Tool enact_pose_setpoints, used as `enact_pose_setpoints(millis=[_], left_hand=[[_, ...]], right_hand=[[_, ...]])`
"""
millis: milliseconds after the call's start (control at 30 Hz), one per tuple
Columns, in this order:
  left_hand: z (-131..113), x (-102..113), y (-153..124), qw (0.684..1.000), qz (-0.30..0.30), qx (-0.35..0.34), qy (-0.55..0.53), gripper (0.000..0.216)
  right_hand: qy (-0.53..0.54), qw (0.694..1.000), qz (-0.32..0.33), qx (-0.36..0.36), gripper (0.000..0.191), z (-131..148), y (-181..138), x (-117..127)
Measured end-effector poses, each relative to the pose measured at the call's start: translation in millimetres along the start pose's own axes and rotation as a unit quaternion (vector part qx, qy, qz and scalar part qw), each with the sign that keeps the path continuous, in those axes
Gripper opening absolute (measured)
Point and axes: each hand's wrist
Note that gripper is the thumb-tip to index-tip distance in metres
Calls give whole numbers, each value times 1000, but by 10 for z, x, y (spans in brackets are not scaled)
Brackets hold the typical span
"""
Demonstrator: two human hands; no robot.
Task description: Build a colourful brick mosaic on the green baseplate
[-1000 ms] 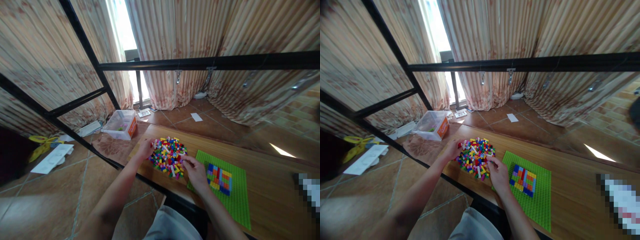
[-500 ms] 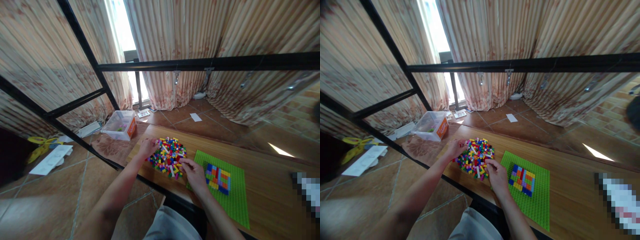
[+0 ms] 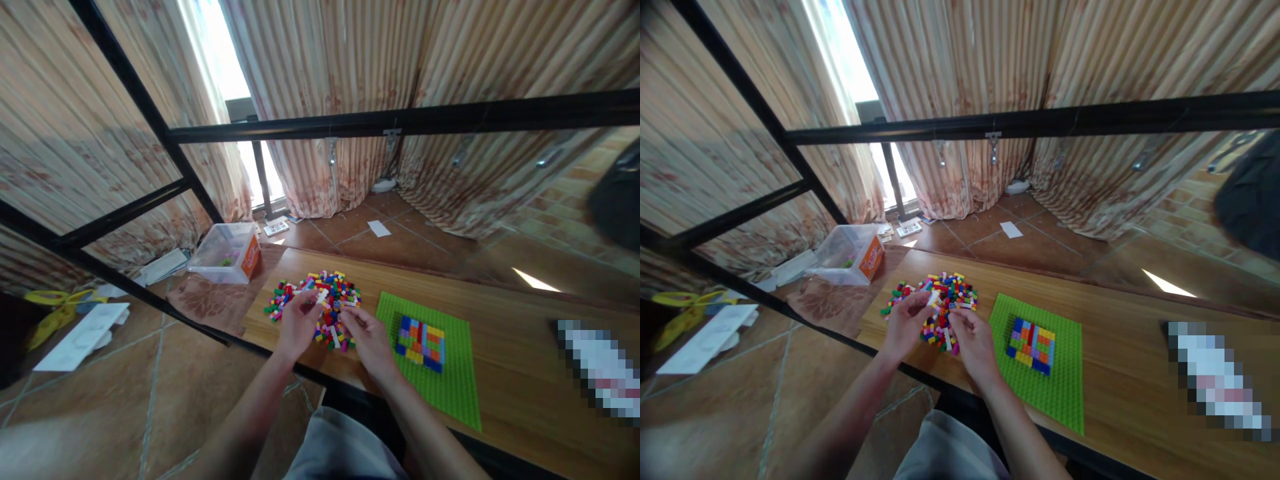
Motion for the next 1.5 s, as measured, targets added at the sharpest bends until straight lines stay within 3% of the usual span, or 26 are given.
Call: enact_pose_setpoints(millis=[167,333,467,667,967,1167,1367,1500], left_hand=[[-50,-197,-435,987,38,76,-140,29],[-65,-135,-522,959,145,161,-184,29],[-87,-79,-570,952,177,179,-173,30],[-73,-88,-645,949,181,189,-178,30],[-71,-136,-783,955,158,183,-170,30],[-21,-131,-841,943,177,209,-190,31],[-71,-120,-873,945,179,210,-172,35],[-106,-137,-889,954,181,197,-136,34]], right_hand=[[37,999,14,9,27,34,-76,-84],[49,999,-8,13,19,27,-125,-22],[58,998,13,29,16,39,-195,15],[70,997,31,-10,22,32,-339,24],[57,998,11,2,26,1,-453,36],[139,989,-7,-51,34,9,-514,28],[269,956,0,-120,28,88,-539,78],[244,960,-1,-137,33,86,-545,106]])
Point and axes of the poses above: each hand's wrist, its own y-axis towards the middle knuckle, its own x-axis out of the back of the hand, z = x × y, and after that the axes turned 7 degrees about x, right-handed
